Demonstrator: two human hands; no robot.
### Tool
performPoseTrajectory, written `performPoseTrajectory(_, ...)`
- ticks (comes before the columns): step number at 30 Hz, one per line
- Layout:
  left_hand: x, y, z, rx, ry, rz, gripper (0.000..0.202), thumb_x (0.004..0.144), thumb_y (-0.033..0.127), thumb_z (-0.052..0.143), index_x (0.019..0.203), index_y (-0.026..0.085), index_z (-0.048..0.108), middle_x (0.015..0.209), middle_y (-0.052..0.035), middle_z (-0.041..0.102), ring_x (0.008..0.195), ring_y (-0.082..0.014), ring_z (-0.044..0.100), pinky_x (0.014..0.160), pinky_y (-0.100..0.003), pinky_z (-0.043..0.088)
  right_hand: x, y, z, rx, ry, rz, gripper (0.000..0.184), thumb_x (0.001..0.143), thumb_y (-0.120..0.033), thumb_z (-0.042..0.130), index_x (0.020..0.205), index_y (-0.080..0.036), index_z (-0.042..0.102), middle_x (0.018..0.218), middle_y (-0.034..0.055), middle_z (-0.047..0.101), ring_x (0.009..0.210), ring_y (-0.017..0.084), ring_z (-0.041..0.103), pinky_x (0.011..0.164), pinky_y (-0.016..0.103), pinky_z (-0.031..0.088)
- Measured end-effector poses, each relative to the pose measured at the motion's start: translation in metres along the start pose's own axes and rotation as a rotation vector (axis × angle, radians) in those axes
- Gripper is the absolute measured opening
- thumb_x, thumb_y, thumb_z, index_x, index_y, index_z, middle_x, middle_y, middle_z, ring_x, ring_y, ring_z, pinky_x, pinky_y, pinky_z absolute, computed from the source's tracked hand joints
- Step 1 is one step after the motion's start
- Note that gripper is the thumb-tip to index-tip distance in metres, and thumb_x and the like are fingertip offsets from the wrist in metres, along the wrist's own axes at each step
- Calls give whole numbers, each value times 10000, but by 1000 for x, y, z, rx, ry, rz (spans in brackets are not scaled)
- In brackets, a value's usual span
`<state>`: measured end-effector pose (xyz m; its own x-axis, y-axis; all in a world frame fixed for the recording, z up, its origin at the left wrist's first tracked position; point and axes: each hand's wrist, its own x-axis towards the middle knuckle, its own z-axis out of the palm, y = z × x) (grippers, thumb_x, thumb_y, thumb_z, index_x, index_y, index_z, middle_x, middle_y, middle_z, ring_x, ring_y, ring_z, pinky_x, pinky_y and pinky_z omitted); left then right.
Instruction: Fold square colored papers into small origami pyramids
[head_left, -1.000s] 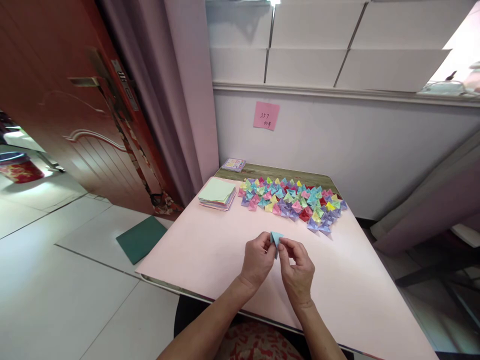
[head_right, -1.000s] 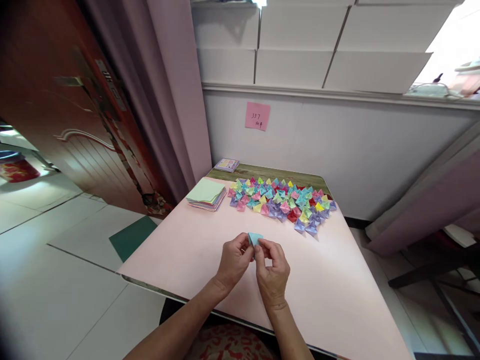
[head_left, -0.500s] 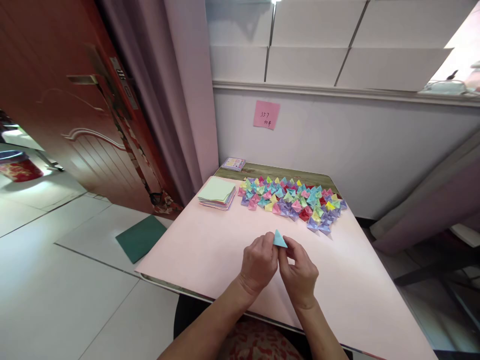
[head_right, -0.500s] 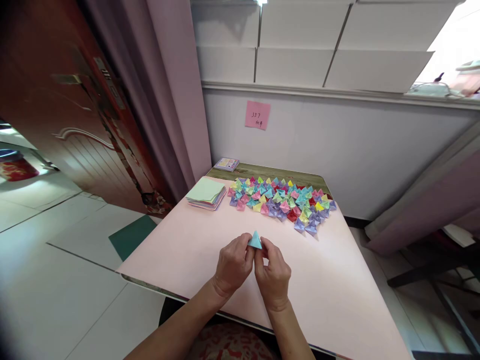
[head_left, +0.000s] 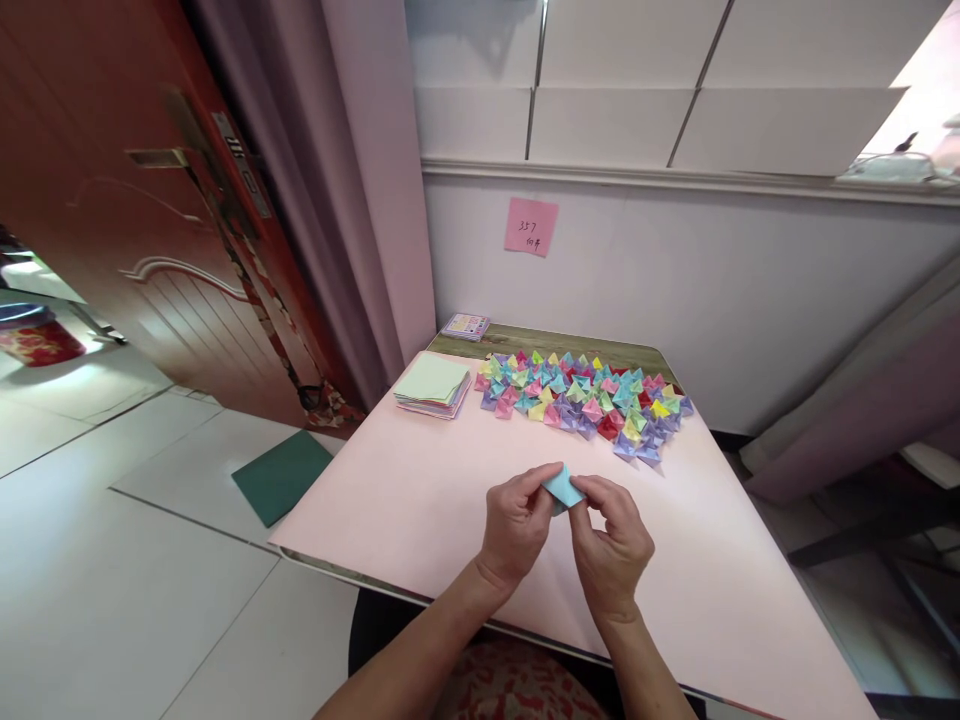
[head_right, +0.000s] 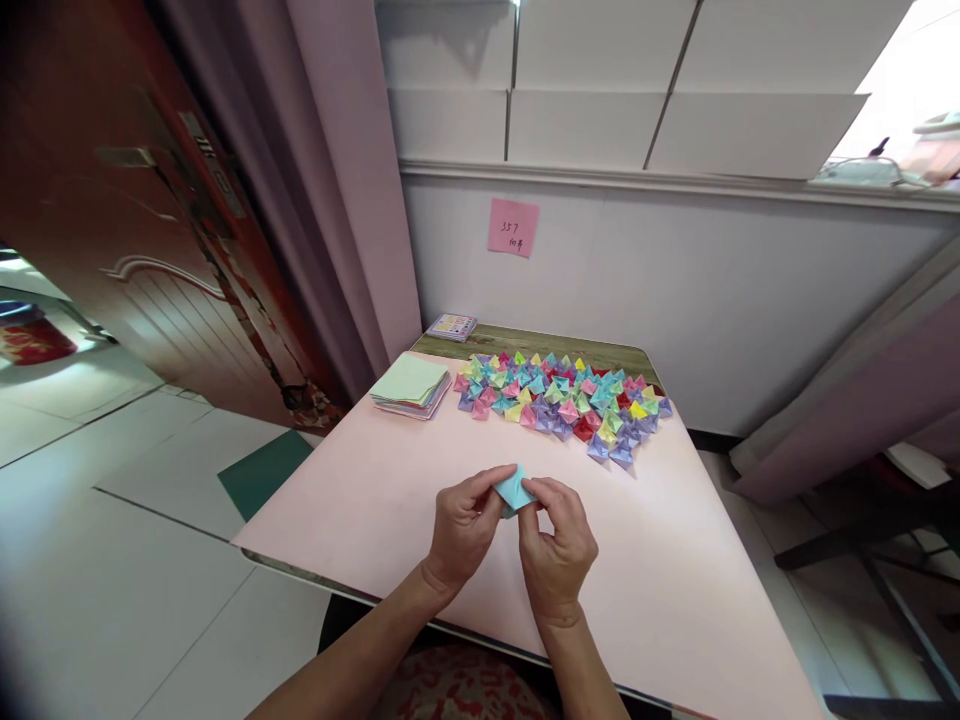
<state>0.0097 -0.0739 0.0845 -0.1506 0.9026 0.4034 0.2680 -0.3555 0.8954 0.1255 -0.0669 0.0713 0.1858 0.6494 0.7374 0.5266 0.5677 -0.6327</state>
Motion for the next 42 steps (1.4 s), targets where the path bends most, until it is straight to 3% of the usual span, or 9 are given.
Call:
performPoseTrajectory(9,3,2,-2,-436,-65,-283,250,816,250,573,1003,154,708,799,-46,702,635,-143,624,631,-272,538,1,1,-9,203,-158,127,218,871,-222,531,1003,-221,705,1070,100,632,1001,244,614,776,391,543)
performPoseTrajectory(12,4,-1,-3,-556,-103,-356,306,840,322,553,1034,130,691,794,-56,682,665,-147,622,676,-294,540,0,4,-8,251,-189,241,237,891,-302,518,979,-211,719,1085,112,632,1025,257,609,755,380,551)
performPoseTrajectory(15,4,-3,-3,-575,-76,-405,360,808,391,627,1043,122,674,783,-53,667,654,-143,606,652,-293,535,-2,5,-2,274,-149,322,182,838,-331,620,912,-201,724,1027,110,654,968,247,629,728,357,559)
performPoseTrajectory(21,6,-7,-3,-540,-17,-430,648,693,316,763,1272,160,519,713,12,659,633,-120,592,633,-243,496,0,4,0,454,-187,570,412,790,-389,682,1145,-189,627,1034,111,685,885,222,664,714,344,578)
performPoseTrajectory(26,3,-9,-5,-444,-105,-387,553,727,319,740,1215,151,539,722,9,652,641,-117,602,609,-226,497,9,12,-4,528,-376,765,299,744,-448,717,835,-163,708,762,60,709,673,195,638,577,294,525)
performPoseTrajectory(31,0,-10,-2,-521,-238,-565,372,676,400,772,855,127,592,594,-4,635,517,-151,624,507,-271,537,5,20,-3,529,-259,792,286,715,-443,742,733,-162,692,631,18,646,572,152,554,506,256,457)
performPoseTrajectory(34,-1,-11,3,-531,-222,-612,380,643,421,791,698,139,543,545,-15,629,491,-168,634,484,-275,542,3,25,-2,554,-243,818,292,702,-442,753,727,-157,690,630,11,626,578,141,526,511,248,437)
performPoseTrajectory(39,1,-32,6,-448,-175,-574,359,700,447,737,776,152,548,602,-16,648,508,-158,626,531,-297,545,8,49,10,507,-398,818,364,743,-513,683,805,-155,698,660,15,631,595,152,529,535,260,441)
performPoseTrajectory(42,6,-53,0,-188,-95,-413,264,792,379,648,937,171,575,634,6,626,577,-159,611,579,-294,514,14,71,23,287,-569,686,418,790,-558,579,798,-157,696,669,20,649,606,159,551,549,257,431)
